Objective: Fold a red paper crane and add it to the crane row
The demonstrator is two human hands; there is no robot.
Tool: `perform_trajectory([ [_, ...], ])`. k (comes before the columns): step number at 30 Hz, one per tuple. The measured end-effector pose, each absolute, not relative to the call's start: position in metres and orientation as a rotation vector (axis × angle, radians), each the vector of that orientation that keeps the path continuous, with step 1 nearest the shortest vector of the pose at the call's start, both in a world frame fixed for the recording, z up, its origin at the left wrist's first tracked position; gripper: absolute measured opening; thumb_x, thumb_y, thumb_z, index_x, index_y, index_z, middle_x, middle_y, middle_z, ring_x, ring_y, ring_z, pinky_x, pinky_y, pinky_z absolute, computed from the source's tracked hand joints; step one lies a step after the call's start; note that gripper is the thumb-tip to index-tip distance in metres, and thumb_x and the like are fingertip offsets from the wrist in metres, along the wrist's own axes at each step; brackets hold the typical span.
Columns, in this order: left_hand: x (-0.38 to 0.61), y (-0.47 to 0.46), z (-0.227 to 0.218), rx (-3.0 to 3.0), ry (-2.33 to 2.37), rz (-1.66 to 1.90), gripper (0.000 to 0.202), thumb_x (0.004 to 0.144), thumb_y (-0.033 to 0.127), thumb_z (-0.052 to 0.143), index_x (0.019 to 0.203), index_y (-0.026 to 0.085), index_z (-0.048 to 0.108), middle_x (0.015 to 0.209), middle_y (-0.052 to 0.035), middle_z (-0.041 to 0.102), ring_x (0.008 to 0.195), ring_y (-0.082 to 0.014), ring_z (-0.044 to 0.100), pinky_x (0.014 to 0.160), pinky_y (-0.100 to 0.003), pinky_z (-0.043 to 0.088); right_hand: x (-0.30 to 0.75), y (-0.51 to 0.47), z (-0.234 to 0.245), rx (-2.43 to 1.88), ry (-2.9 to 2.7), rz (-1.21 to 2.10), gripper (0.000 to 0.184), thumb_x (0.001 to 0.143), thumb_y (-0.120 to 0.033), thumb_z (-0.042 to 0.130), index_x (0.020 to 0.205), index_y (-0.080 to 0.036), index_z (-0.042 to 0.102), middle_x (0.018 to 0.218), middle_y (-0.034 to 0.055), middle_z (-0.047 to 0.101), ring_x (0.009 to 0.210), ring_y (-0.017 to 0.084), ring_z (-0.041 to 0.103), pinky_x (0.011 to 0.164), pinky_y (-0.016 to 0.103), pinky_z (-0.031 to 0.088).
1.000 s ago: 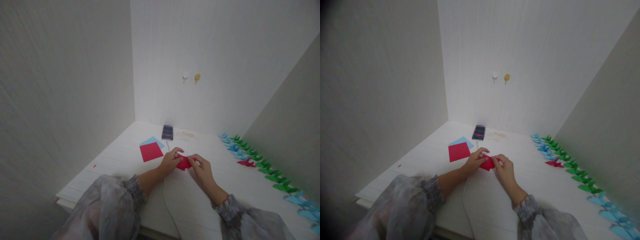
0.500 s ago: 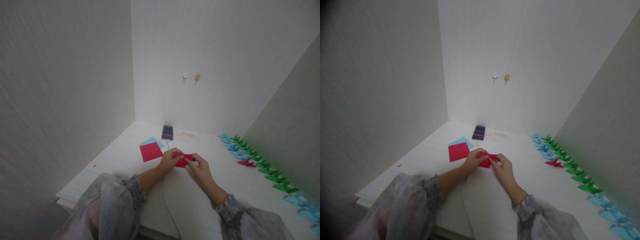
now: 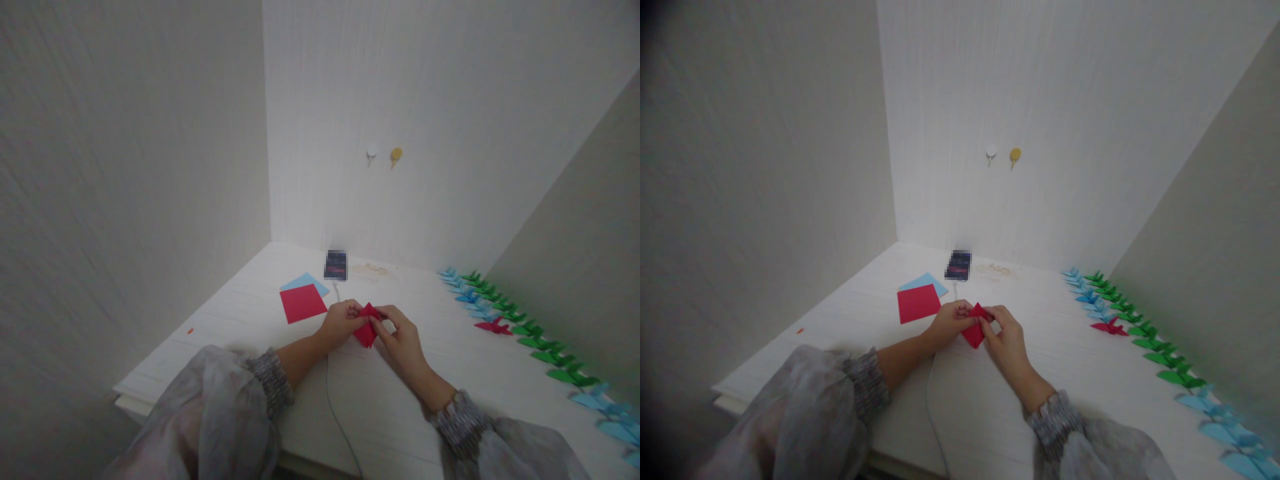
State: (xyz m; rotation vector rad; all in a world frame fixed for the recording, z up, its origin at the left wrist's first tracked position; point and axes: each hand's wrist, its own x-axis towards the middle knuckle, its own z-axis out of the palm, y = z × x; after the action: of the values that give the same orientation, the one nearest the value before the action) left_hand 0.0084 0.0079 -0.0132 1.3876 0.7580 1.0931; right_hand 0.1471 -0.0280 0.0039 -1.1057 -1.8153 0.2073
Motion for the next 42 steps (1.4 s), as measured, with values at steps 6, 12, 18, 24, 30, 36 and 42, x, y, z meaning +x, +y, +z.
perform_trajectory([
  [6,0.008,0.007,-0.013,1.39,0.798,1.161,0.021,0.061,0.03,0.062,0.066,0.014,0.05,0.062,0.0007,0.059,0.056,-0.0092,0.055,0.053,-0.02,0.041,0.147,-0.029,0.003,-1.255,-1.786,0.102,0.013,0.076,-0.028,0.049,0.071,-0.017,0.056,0.063,0.0015,0.054,0.061,0.015,0.05,0.059,0.028,0.041],
  [12,0.007,0.01,-0.016,1.436,0.864,1.158,0.022,0.063,0.032,0.061,0.067,0.014,0.049,0.062,0.0008,0.059,0.055,-0.0092,0.054,0.051,-0.02,0.04,0.145,-0.031,0.006,-1.271,-1.794,-0.131,0.013,0.075,-0.026,0.049,0.067,-0.017,0.055,0.063,0.0021,0.056,0.064,0.016,0.05,0.064,0.031,0.037],
  [18,0.007,0.012,-0.016,1.403,0.869,1.221,0.019,0.063,0.03,0.06,0.067,0.015,0.049,0.065,0.0002,0.06,0.058,-0.0101,0.055,0.054,-0.021,0.042,0.143,-0.032,0.007,-1.191,-1.831,-0.052,0.012,0.077,-0.025,0.049,0.075,-0.018,0.058,0.068,0.0035,0.058,0.068,0.017,0.051,0.066,0.032,0.04],
  [24,0.008,0.013,-0.014,1.288,0.766,1.22,0.021,0.062,0.03,0.061,0.072,0.013,0.053,0.07,-0.0026,0.062,0.062,-0.0121,0.057,0.06,-0.024,0.044,0.146,-0.03,0.004,-1.094,-1.864,0.08,0.018,0.077,-0.024,0.049,0.091,-0.021,0.06,0.081,0.0064,0.059,0.078,0.019,0.052,0.071,0.035,0.043],
  [30,0.007,0.013,-0.011,1.228,0.789,1.194,0.025,0.063,0.034,0.061,0.071,0.012,0.055,0.064,-0.0018,0.061,0.055,-0.0102,0.055,0.054,-0.021,0.043,0.145,-0.032,0.004,-1.066,-1.895,0.112,0.025,0.078,-0.025,0.048,0.101,-0.023,0.059,0.08,0.0059,0.057,0.078,0.019,0.051,0.069,0.035,0.044],
  [36,0.007,0.011,-0.008,1.217,0.719,1.198,0.025,0.065,0.035,0.059,0.071,0.011,0.055,0.06,-0.0001,0.059,0.051,-0.0082,0.052,0.052,-0.02,0.04,0.144,-0.035,0.009,-1.065,-1.946,0.09,0.028,0.081,-0.023,0.043,0.105,-0.024,0.056,0.081,0.0062,0.053,0.078,0.019,0.048,0.068,0.034,0.042],
  [42,0.007,0.009,-0.004,1.249,0.679,1.156,0.029,0.067,0.04,0.056,0.074,0.011,0.057,0.064,-0.001,0.06,0.056,-0.0097,0.054,0.056,-0.021,0.041,0.144,-0.036,0.009,-1.072,-1.98,-0.006,0.026,0.081,-0.024,0.042,0.102,-0.023,0.057,0.082,0.0071,0.051,0.076,0.019,0.046,0.068,0.036,0.041],
])
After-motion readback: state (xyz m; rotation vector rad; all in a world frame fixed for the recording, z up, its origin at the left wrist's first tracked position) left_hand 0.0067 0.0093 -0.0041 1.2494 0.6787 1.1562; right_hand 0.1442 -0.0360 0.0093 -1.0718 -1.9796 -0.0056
